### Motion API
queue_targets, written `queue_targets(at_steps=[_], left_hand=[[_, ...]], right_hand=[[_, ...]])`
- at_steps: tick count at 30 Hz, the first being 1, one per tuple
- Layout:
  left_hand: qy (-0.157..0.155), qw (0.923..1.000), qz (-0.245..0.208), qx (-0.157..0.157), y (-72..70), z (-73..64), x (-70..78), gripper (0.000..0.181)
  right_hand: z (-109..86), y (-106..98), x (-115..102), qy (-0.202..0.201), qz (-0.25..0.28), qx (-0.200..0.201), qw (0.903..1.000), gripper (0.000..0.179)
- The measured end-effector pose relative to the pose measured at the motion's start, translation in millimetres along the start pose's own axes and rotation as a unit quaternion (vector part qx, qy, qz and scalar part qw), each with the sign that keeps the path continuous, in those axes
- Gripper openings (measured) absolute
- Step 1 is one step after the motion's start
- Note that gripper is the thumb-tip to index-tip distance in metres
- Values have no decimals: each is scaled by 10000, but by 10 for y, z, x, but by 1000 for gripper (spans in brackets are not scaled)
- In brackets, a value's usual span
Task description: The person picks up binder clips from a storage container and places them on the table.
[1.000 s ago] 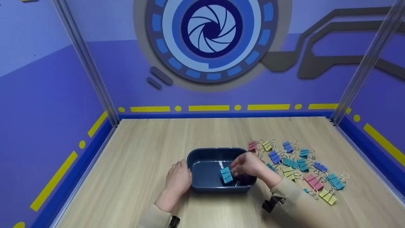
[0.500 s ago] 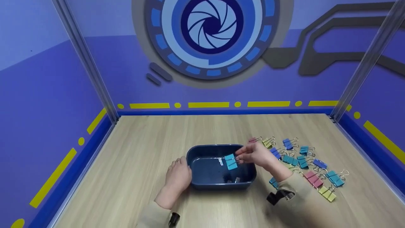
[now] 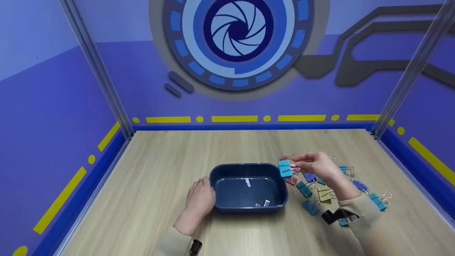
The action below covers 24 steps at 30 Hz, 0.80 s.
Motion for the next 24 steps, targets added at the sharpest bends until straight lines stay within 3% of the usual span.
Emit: queue_targets(at_steps=[7, 13, 24], left_hand=[[-6, 10000, -26, -15, 7, -8, -14, 34], [39, 10000, -12, 50, 6, -12, -29, 31], [81, 9999, -31, 136, 5, -21, -38, 24]], right_hand=[[-60, -450, 191, -33, 104, 205, 9997, 45], [-99, -774, 380, 171, 223, 421, 9987, 50], [-178, -1307, 776, 675, 321, 1240, 9895, 52]])
Point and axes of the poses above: each hand's wrist, its own z-axis towards the middle knuckle, its own y-axis out of the palm, x = y × z, the point moved 1 cm from there along z, towards the middle knuckle, and after that the axes turned 1 degree about -y, right-handed, at the moved point
